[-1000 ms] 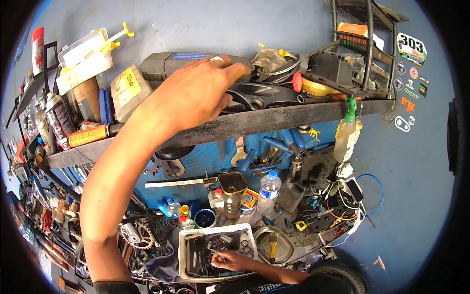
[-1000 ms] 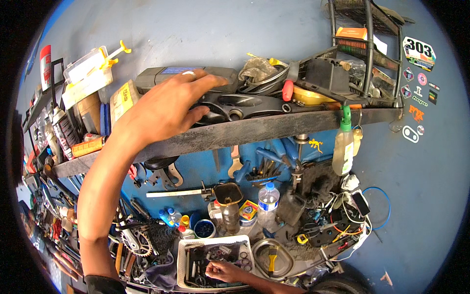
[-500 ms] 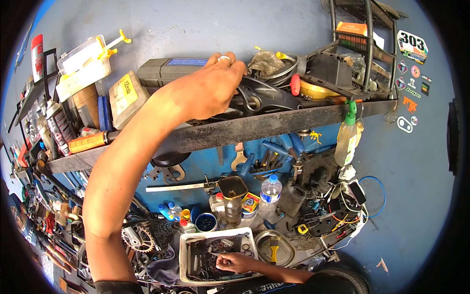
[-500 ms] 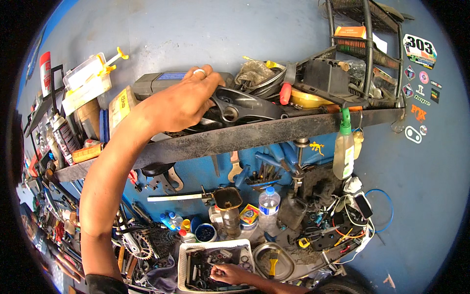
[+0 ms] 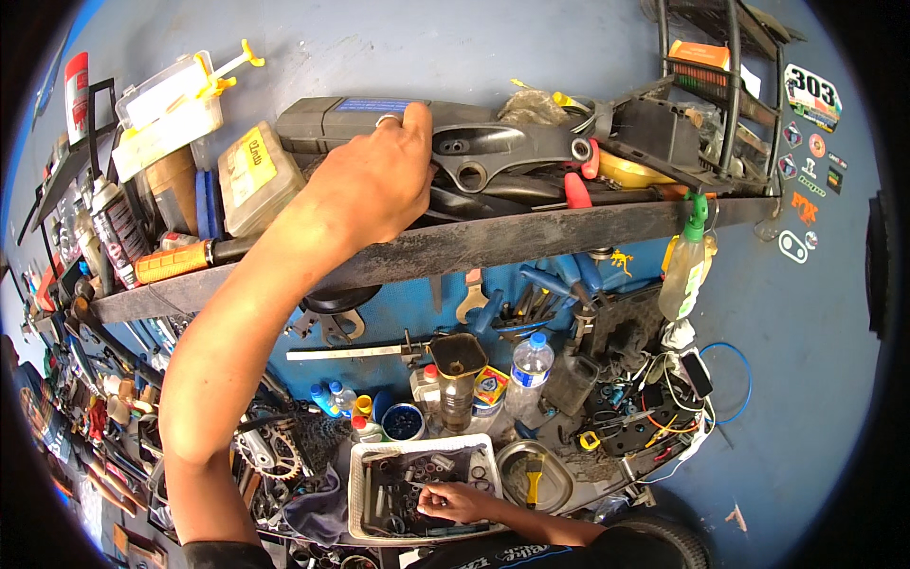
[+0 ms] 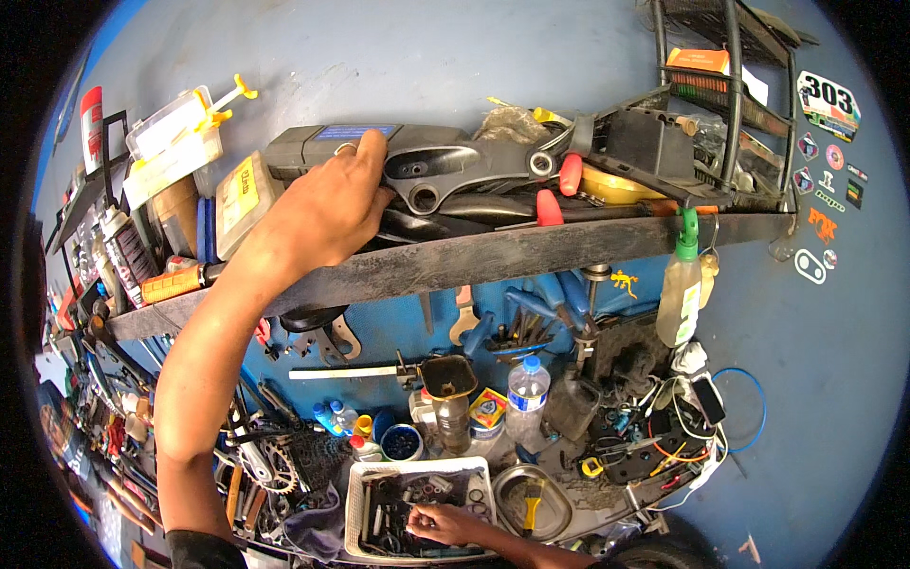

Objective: The person handles small bicycle parts, applies lubricant, and wipes a brake lever with a cloth. They also use a screwdriver on a component and continue cleaning the brake lever.

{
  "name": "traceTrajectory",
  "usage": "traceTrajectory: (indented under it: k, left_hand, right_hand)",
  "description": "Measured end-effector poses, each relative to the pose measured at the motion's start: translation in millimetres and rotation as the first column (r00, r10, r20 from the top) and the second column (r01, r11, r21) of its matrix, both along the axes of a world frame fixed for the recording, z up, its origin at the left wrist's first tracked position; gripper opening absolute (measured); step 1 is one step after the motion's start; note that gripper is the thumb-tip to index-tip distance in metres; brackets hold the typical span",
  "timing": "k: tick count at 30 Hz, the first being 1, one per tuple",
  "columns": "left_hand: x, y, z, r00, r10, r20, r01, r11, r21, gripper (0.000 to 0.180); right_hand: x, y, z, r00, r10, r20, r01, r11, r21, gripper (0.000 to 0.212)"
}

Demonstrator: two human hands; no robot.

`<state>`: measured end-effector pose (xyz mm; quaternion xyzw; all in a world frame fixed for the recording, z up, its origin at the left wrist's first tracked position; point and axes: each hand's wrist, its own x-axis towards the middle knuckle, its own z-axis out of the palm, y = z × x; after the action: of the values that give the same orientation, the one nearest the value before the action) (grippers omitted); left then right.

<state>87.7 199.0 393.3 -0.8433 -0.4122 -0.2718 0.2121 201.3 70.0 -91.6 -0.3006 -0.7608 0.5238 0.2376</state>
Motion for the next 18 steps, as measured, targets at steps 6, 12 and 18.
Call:
traceTrajectory:
  k: [6,12,18]
  left_hand:
    - [-13,34,-9,0.958,-0.238,0.158,0.215,0.965,0.148,0.026]
    - [-10,30,-1,0.897,-0.272,0.350,0.183,0.946,0.267,0.025]
    - [-19,15,21,0.864,-0.320,0.388,0.129,0.886,0.445,0.022]
  right_hand:
    - [-5,1,8,1.000,0.026,0.006,-0.026,0.999,-0.033,0.033]
    - [-4,-3,10,1.000,0.007,0.021,-0.008,1.000,0.004,0.033]
    - [-4,2,7,1.000,-0.015,0.010,0.014,0.999,0.041,0.034]
